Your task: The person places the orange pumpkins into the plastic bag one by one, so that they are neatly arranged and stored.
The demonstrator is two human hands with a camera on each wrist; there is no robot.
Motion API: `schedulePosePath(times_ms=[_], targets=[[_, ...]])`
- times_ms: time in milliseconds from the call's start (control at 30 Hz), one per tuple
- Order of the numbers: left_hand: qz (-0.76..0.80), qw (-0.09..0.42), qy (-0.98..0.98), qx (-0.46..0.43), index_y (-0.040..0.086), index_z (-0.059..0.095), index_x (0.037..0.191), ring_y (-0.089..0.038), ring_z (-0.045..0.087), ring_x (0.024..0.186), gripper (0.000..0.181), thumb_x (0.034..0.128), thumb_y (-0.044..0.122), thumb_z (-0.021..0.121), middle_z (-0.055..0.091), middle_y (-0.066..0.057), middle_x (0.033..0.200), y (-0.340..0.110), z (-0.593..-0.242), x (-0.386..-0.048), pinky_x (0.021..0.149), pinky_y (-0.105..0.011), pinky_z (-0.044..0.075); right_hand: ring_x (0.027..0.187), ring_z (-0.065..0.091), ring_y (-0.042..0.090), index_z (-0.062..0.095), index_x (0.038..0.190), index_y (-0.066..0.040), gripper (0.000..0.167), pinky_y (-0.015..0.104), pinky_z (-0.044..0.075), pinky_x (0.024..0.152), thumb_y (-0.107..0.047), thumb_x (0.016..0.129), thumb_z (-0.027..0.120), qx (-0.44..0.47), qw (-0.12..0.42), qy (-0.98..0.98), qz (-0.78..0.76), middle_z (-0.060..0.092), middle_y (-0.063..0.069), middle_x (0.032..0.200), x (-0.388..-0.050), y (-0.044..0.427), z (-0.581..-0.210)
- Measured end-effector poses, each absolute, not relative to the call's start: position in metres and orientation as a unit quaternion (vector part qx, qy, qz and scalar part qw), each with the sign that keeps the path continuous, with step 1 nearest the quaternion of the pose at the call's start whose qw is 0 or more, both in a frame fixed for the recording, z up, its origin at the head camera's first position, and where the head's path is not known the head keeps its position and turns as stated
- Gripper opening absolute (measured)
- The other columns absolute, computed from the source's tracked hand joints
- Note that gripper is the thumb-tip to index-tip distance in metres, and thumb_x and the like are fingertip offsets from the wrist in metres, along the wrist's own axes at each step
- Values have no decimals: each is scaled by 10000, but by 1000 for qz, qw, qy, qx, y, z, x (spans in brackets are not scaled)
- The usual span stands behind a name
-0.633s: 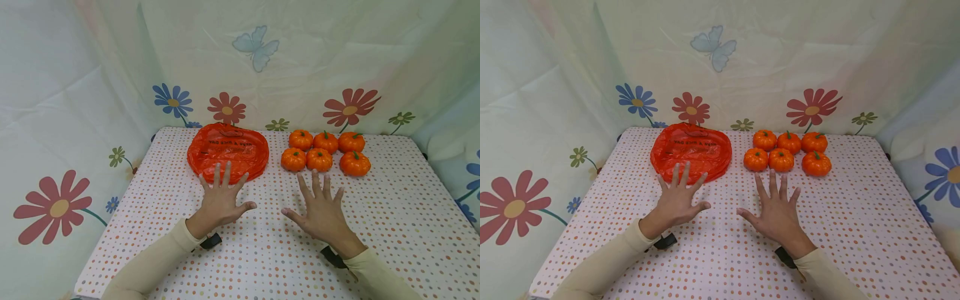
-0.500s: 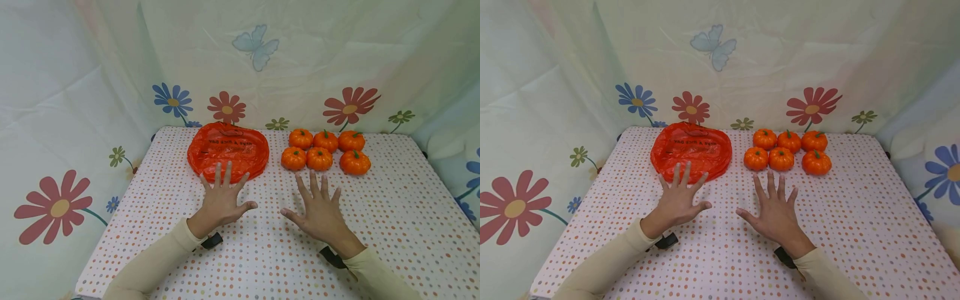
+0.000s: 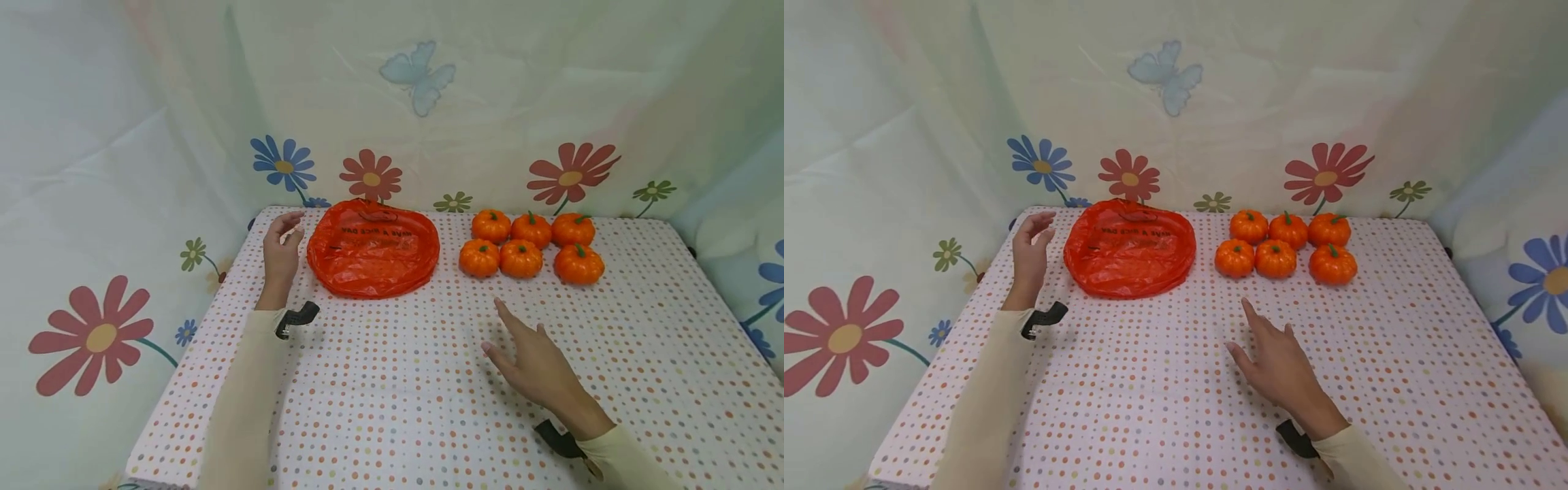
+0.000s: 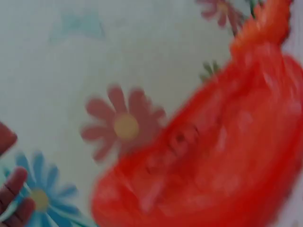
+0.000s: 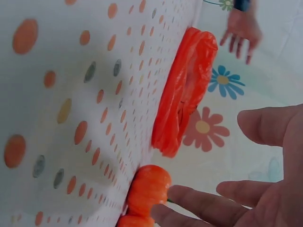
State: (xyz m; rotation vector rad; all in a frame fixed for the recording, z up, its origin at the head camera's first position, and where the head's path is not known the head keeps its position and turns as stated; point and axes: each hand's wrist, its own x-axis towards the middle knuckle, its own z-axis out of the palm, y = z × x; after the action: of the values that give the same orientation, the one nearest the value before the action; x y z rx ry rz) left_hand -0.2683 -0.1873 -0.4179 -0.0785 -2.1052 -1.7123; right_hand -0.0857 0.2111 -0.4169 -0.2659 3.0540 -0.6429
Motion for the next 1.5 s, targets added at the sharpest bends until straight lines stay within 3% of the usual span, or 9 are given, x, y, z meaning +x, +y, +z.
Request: schedulePosePath(times_ms=[67,133,267,500,667,833,967,1167,1500], targets=[[-655,173,-735,-14,92,592,1327,-289,387,1347,352,987,96,503,527,-85,1404,-198,-439,-283,1154,-487,310,980,692,412,171,1581,-95,808,665,392,1007,-357,956,611,-80,5,974,-214,623,267,1285,-83,212,-419],[-683,126,-719,-10,119,563,1374,-296,304,1410,399,985,86,480,470,-51,1480,-202,-456,-290,1181,-501,259,934,708,382,161,1586,-119,803,541,536,833,-352,960,608,-73,9,972,-222,642,246,1267,-80,212,-420],[-713,59,-698,-20,175,528,1417,-256,276,1462,412,1012,161,456,404,-13,1552,-204,-476,-295,1189,-512,260,1047,687,367,194,1580,-123,787,352,510,553,-344,954,618,-59,6,972,-228,607,206,1346,-71,212,-418],[-699,47,-710,-64,69,545,1371,-232,199,1509,387,998,163,502,296,-114,1591,-204,-488,-292,1213,-509,216,1033,688,348,277,1560,-132,721,469,564,707,-288,951,629,-54,-22,966,-253,661,181,1275,-58,213,-422],[-653,32,-754,-70,103,528,1397,-257,187,1497,398,1003,152,497,285,-86,1570,-206,-493,-295,1219,-516,180,1030,658,357,375,1514,-103,640,485,568,743,-214,943,643,-59,-58,952,-294,622,194,1292,-74,218,-430],[-626,53,-774,-74,69,509,1412,-288,182,1503,417,997,118,516,306,-128,1569,-201,-481,-289,1225,-533,122,905,653,314,448,1447,-40,604,348,569,650,-177,909,688,-88,-111,932,-332,575,213,1240,-116,225,-431],[-620,59,-777,-87,21,482,1420,-311,222,1493,435,994,99,522,342,-163,1558,-196,-467,-278,1220,-525,166,777,606,248,377,1493,-53,700,250,490,575,-311,918,683,-59,-81,927,-362,588,178,1107,-156,229,-425],[-635,71,-765,-79,35,497,1411,-317,319,1452,428,988,86,529,386,-146,1542,-195,-477,-281,1180,-515,284,537,503,164,174,1586,-171,916,289,460,458,-475,886,681,-23,-36,917,-397,596,106,801,-205,230,-426],[-645,81,-755,-88,70,542,1380,-272,360,1425,397,985,106,550,448,-112,1504,-199,-494,-294,1178,-493,291,526,532,214,23,1598,-173,1079,308,462,486,-515,843,714,51,55,925,-371,584,56,671,-241,229,-439]])
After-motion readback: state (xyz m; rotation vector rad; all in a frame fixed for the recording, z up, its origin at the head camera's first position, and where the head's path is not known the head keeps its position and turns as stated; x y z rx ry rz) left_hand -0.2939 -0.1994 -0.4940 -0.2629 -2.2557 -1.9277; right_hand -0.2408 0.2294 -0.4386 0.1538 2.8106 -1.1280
